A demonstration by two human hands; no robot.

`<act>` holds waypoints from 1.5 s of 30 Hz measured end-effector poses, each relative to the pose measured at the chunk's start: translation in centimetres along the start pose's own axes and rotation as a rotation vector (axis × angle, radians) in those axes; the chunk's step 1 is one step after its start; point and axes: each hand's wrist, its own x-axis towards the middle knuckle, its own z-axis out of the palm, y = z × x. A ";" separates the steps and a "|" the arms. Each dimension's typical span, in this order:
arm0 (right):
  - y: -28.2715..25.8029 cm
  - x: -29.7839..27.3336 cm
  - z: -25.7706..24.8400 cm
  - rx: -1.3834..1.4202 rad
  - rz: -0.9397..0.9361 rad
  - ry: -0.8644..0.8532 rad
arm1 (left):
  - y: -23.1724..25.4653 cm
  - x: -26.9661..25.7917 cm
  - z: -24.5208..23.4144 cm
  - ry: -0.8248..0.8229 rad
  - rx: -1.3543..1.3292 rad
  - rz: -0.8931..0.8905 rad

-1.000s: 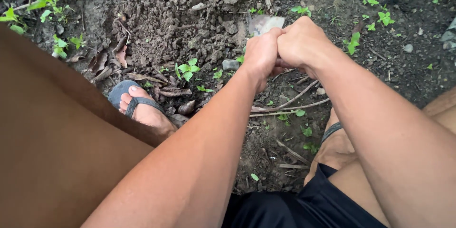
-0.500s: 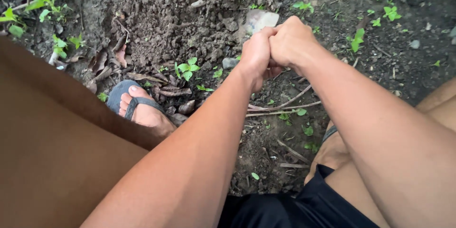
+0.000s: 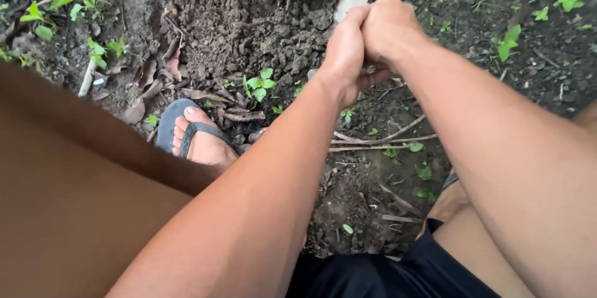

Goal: Digging in the garden soil using a hand trowel.

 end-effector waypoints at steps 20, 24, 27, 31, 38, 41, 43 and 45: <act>4.1 4.0 1.3 -0.134 -0.236 0.077 | -1.7 -0.8 0.6 -0.042 0.130 0.055; 1.9 -0.6 2.2 -0.137 -0.219 0.150 | -1.3 -2.0 -0.5 0.032 0.056 0.052; 0.7 -2.5 1.4 -0.179 -0.251 0.163 | -0.7 -2.7 -0.6 0.046 0.041 0.061; -0.6 -5.4 -0.6 -0.248 -0.231 0.154 | -0.2 -2.8 -0.4 0.051 0.058 0.056; 0.9 -7.1 -2.8 -0.189 -0.303 0.170 | -1.6 -0.2 0.1 0.003 -0.009 0.107; 1.4 -7.6 -4.5 -0.109 -0.125 0.033 | -2.6 -0.1 0.8 -0.014 0.021 -0.012; 2.1 -7.8 -5.4 -0.162 -0.106 -0.002 | -2.9 -0.9 1.6 -0.058 0.056 -0.039; 2.2 -8.9 -6.6 -0.104 -0.025 -0.118 | -3.0 -1.7 2.7 -0.051 0.055 -0.049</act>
